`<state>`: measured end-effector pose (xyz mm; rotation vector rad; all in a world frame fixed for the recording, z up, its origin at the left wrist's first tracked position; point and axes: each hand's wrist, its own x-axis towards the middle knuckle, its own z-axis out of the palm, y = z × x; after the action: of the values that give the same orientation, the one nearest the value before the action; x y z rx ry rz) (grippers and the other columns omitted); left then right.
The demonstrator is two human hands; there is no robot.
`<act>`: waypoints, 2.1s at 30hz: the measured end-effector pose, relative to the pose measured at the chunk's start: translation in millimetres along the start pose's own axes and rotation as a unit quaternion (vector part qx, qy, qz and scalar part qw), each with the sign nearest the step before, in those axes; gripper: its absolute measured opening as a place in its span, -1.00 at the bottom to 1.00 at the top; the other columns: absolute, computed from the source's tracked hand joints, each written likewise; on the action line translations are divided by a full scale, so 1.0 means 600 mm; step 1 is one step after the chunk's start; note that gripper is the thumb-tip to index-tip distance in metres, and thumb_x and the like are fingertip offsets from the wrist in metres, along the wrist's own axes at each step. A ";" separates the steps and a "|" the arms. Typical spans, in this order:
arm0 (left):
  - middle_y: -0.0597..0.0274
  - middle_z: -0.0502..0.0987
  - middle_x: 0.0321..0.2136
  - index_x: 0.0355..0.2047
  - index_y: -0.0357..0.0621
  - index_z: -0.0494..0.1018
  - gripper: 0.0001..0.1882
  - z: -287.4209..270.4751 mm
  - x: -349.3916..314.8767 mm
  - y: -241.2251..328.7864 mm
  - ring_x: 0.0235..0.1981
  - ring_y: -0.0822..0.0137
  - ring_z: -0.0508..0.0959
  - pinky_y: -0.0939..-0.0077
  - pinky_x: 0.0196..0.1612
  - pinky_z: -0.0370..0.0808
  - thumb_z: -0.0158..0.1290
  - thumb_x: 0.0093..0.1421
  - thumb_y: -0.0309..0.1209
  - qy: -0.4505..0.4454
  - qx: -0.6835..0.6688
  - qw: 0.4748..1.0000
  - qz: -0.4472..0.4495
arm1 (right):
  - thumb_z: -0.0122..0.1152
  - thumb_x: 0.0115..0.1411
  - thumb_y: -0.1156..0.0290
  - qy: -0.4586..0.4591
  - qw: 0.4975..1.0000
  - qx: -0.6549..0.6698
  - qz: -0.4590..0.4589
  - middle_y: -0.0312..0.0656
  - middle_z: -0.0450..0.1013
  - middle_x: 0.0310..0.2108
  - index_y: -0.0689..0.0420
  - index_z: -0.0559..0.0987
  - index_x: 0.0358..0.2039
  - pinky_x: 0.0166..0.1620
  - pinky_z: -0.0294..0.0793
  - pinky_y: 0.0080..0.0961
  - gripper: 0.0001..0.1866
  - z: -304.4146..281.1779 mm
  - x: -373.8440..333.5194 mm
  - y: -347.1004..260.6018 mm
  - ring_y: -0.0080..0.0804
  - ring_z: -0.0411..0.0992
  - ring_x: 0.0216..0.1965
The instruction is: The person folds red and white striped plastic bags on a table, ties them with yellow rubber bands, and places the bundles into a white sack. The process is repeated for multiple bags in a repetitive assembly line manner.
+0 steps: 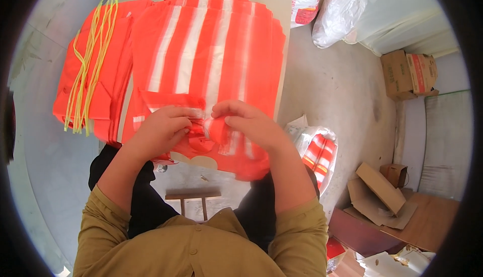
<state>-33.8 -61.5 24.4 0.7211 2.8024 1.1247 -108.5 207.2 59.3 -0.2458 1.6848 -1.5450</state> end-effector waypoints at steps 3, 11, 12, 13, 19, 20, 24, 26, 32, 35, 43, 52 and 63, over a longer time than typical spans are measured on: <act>0.18 0.62 0.02 -0.28 -0.22 0.59 -0.83 0.003 -0.005 -0.003 -0.01 0.04 0.60 0.22 0.04 0.57 0.21 0.09 -0.60 0.022 0.015 0.999 0.018 | -0.03 0.26 0.65 -0.009 1.000 0.018 0.001 -0.32 0.51 -0.06 0.21 0.53 0.09 -0.03 0.48 -0.55 -0.61 0.006 0.018 0.004 -0.59 0.47 -0.04; 0.18 0.61 0.02 -0.29 -0.18 0.61 -0.79 0.013 -0.011 -0.010 -0.01 0.07 0.59 0.24 0.02 0.58 0.25 0.01 -0.57 0.024 0.052 0.997 0.051 | -0.05 0.24 0.79 0.090 0.983 -0.150 -0.060 -0.27 0.51 -0.10 0.20 0.57 -0.02 -0.03 0.54 -0.56 -0.63 0.029 0.048 0.039 -0.57 0.51 -0.05; 0.18 0.61 0.01 -0.29 -0.18 0.61 -0.79 0.016 -0.012 -0.012 -0.02 0.06 0.59 0.23 0.01 0.58 0.25 0.01 -0.57 0.029 0.056 0.996 0.059 | -0.02 0.27 0.75 0.086 0.983 -0.146 -0.064 -0.28 0.52 -0.15 0.20 0.57 -0.04 -0.07 0.55 -0.56 -0.68 0.029 0.052 0.042 -0.57 0.52 -0.11; 0.18 0.62 -0.03 -0.29 -0.18 0.61 -0.79 0.015 -0.011 -0.012 -0.04 0.06 0.59 0.23 -0.02 0.58 0.24 0.00 -0.56 0.029 0.066 0.996 0.060 | 0.01 0.29 0.70 0.082 0.984 -0.143 -0.069 -0.29 0.53 -0.19 0.20 0.58 -0.06 -0.12 0.56 -0.57 -0.73 0.029 0.058 0.041 -0.58 0.53 -0.17; 0.22 0.58 -0.24 -0.40 -0.16 0.60 -0.89 0.011 -0.013 -0.009 -0.18 0.08 0.58 0.22 -0.16 0.59 0.15 0.02 -0.47 0.018 0.086 0.995 0.051 | 0.15 0.36 0.49 0.065 0.995 -0.058 0.039 -0.31 0.55 -0.39 0.24 0.59 -0.07 -0.35 0.52 -0.57 -0.81 0.038 0.061 -0.009 -0.60 0.50 -0.47; 0.22 0.57 -0.26 -0.42 -0.15 0.59 -0.91 0.011 -0.014 -0.007 -0.18 0.08 0.58 0.22 -0.17 0.59 0.15 0.02 -0.47 0.017 0.087 0.995 0.049 | 0.19 0.38 0.45 0.066 0.995 -0.068 0.040 -0.32 0.55 -0.42 0.25 0.59 -0.08 -0.40 0.49 -0.59 -0.82 0.042 0.065 -0.009 -0.63 0.48 -0.53; 0.19 0.52 -0.30 -0.34 -0.10 0.66 -0.80 0.009 -0.014 0.001 -0.22 0.08 0.57 0.24 -0.22 0.57 0.24 -0.05 -0.52 0.021 0.096 0.995 0.023 | 0.20 0.38 0.44 0.111 0.981 -0.158 -0.005 -0.27 0.57 -0.35 0.27 0.60 -0.10 -0.36 0.51 -0.57 -0.82 0.060 0.084 0.010 -0.57 0.52 -0.44; 0.17 0.50 -0.29 -0.34 -0.08 0.67 -0.81 0.010 -0.017 0.009 -0.22 0.10 0.56 0.24 -0.23 0.56 0.25 -0.03 -0.52 0.055 0.103 0.993 0.009 | 0.21 0.37 0.43 0.138 0.961 -0.235 -0.052 -0.23 0.59 -0.32 0.28 0.61 -0.12 -0.32 0.54 -0.50 -0.81 0.061 0.093 0.023 -0.47 0.55 -0.38; 0.16 0.44 -0.29 -0.36 -0.06 0.69 -0.83 0.015 -0.022 0.012 -0.21 0.12 0.53 0.26 -0.24 0.53 0.26 -0.02 -0.53 0.070 0.105 0.992 -0.018 | 0.28 0.28 0.37 0.196 0.875 -0.424 -0.129 -0.05 0.59 -0.24 0.22 0.67 -0.13 -0.12 0.54 -0.28 -0.77 0.077 0.090 0.011 -0.12 0.57 -0.21; 0.16 0.44 -0.30 -0.36 -0.06 0.68 -0.82 0.013 -0.018 0.016 -0.22 0.11 0.52 0.27 -0.24 0.53 0.27 -0.03 -0.54 0.075 0.116 0.990 -0.017 | 0.30 0.26 0.33 0.206 0.857 -0.455 -0.125 -0.08 0.59 -0.23 0.18 0.68 -0.15 -0.13 0.55 -0.27 -0.77 0.083 0.091 0.008 -0.11 0.57 -0.20; 0.16 0.56 -0.12 -0.29 -0.12 0.65 -0.79 0.016 0.000 0.013 -0.06 0.04 0.53 0.21 -0.04 0.54 0.25 0.01 -0.59 0.198 0.067 0.978 -0.016 | 0.31 0.27 0.30 0.216 0.837 -0.482 -0.146 -0.17 0.60 -0.22 0.11 0.71 -0.15 -0.16 0.57 -0.26 -0.78 0.089 0.096 0.013 -0.13 0.59 -0.21; 0.07 0.63 -0.12 -0.33 -0.25 0.58 -0.91 0.025 0.036 -0.011 -0.06 -0.02 0.58 0.15 0.01 0.54 0.21 0.13 -0.54 0.203 0.056 0.977 -0.041 | 0.22 0.32 0.38 0.215 0.857 -0.428 -0.189 -0.14 0.60 -0.20 0.11 0.70 -0.15 -0.15 0.58 -0.23 -0.82 0.074 0.106 0.034 -0.08 0.58 -0.20; 0.09 0.62 -0.30 -0.39 -0.23 0.53 -0.94 0.038 0.052 -0.029 -0.19 -0.01 0.58 0.13 -0.13 0.54 0.20 0.11 -0.55 0.197 0.038 0.975 -0.096 | 0.38 0.08 0.54 0.111 0.821 -0.457 -0.324 -0.14 0.56 -0.12 0.17 0.63 -0.17 -0.02 0.56 -0.24 -0.73 0.084 0.073 0.013 -0.13 0.53 -0.07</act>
<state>-64.0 -44.5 0.5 0.2361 3.1645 1.2492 -100.1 144.0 37.9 -1.2910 2.6178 -1.0598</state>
